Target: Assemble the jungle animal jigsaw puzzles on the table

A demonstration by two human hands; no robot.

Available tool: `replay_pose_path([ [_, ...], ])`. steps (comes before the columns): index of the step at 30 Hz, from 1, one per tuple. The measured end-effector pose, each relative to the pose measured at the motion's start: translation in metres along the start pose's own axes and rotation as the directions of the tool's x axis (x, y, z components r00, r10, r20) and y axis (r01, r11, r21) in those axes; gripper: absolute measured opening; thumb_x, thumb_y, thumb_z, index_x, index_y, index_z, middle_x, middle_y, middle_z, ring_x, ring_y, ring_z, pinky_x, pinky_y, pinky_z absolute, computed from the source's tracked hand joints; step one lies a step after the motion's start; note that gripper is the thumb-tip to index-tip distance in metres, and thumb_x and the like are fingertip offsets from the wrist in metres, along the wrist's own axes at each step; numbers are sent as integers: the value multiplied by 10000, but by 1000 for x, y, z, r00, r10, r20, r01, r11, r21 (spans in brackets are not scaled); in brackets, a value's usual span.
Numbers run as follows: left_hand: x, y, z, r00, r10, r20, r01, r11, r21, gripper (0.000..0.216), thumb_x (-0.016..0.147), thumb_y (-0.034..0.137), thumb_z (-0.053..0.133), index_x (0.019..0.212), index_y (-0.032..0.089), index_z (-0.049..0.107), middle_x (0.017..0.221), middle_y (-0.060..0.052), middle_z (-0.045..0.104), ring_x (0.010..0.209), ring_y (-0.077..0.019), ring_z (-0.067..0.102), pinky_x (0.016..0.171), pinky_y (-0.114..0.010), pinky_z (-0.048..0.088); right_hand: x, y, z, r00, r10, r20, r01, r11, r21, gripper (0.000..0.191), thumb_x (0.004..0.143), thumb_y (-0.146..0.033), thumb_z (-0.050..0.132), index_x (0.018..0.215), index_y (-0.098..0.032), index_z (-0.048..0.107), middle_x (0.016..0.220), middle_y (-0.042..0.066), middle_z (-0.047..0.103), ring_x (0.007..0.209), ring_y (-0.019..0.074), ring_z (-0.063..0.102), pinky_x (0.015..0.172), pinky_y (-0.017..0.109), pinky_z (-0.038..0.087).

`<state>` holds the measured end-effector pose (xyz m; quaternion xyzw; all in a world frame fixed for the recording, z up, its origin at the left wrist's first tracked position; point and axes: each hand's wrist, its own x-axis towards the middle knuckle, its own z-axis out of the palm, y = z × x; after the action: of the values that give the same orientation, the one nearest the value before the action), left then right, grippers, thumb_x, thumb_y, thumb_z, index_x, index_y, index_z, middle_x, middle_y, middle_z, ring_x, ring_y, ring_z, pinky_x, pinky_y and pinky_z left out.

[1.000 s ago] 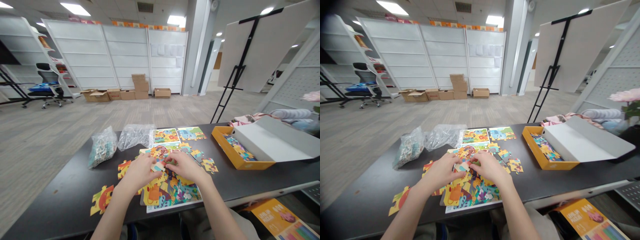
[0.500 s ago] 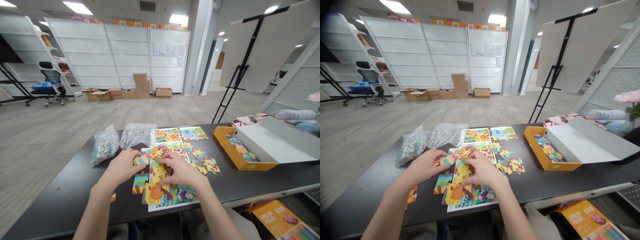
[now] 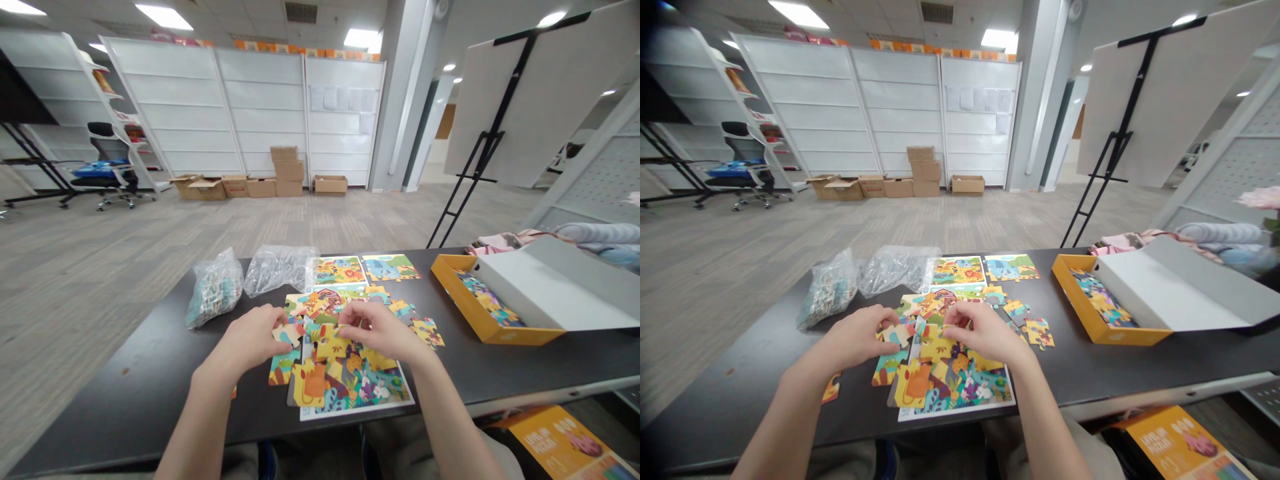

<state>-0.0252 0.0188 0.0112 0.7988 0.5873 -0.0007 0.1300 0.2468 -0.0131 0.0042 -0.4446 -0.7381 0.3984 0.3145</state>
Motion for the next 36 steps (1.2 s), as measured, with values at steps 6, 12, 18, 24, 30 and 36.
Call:
replay_pose_path([
  [6, -4, 18, -3, 993, 106, -49, -110, 991, -75, 381, 754, 420, 712, 1074, 215, 691, 1063, -69, 682, 986, -268, 644, 827, -345, 468, -5, 19, -30, 959, 32, -281, -68, 990, -120, 181, 915, -337, 575, 897, -190, 679, 823, 20, 693, 729, 153, 595, 646, 262, 426],
  [12, 0, 48, 10, 967, 252, -41, -255, 963, -92, 548, 660, 504, 795, 1127, 227, 716, 1159, -94, 638, 1124, -315, 571, 953, -383, 476, 2, 37, -20, 975, 91, -203, -127, 977, -173, 193, 913, -303, 548, 892, -187, 701, 879, 40, 731, 750, 169, 615, 693, 284, 450],
  [18, 5, 48, 16, 964, 263, -41, -266, 961, -75, 496, 679, 504, 785, 1086, 224, 727, 1110, -87, 644, 1101, -309, 585, 951, -378, 477, 5, 49, -12, 983, 112, -145, -147, 954, -263, 140, 864, -232, 608, 954, -182, 703, 865, 39, 696, 682, 151, 596, 664, 277, 465],
  [24, 5, 48, 15, 962, 267, -64, -273, 956, -107, 372, 702, 427, 765, 984, 207, 663, 1082, -93, 662, 1058, -307, 606, 889, -371, 476, 4, 48, -13, 984, 79, -159, -133, 921, -365, 238, 821, -227, 687, 1052, -178, 711, 987, 61, 629, 710, 138, 574, 716, 297, 484],
  [30, 8, 45, 18, 972, 221, -77, -232, 951, -206, 267, 749, 364, 707, 953, 227, 602, 933, -39, 698, 863, -257, 657, 696, -308, 449, 3, 46, -11, 987, 45, -153, -100, 925, -367, 240, 851, -259, 667, 1071, -177, 715, 970, 58, 620, 734, 149, 558, 735, 317, 473],
  [36, 7, 42, 7, 955, 274, -110, -291, 812, -505, 129, 832, 343, 622, 864, 218, 618, 800, -9, 692, 746, -189, 654, 674, -283, 484, 4, 35, -12, 987, 35, -159, -71, 971, -227, 130, 892, -241, 595, 927, -180, 704, 897, 37, 666, 712, 137, 567, 683, 279, 455],
])
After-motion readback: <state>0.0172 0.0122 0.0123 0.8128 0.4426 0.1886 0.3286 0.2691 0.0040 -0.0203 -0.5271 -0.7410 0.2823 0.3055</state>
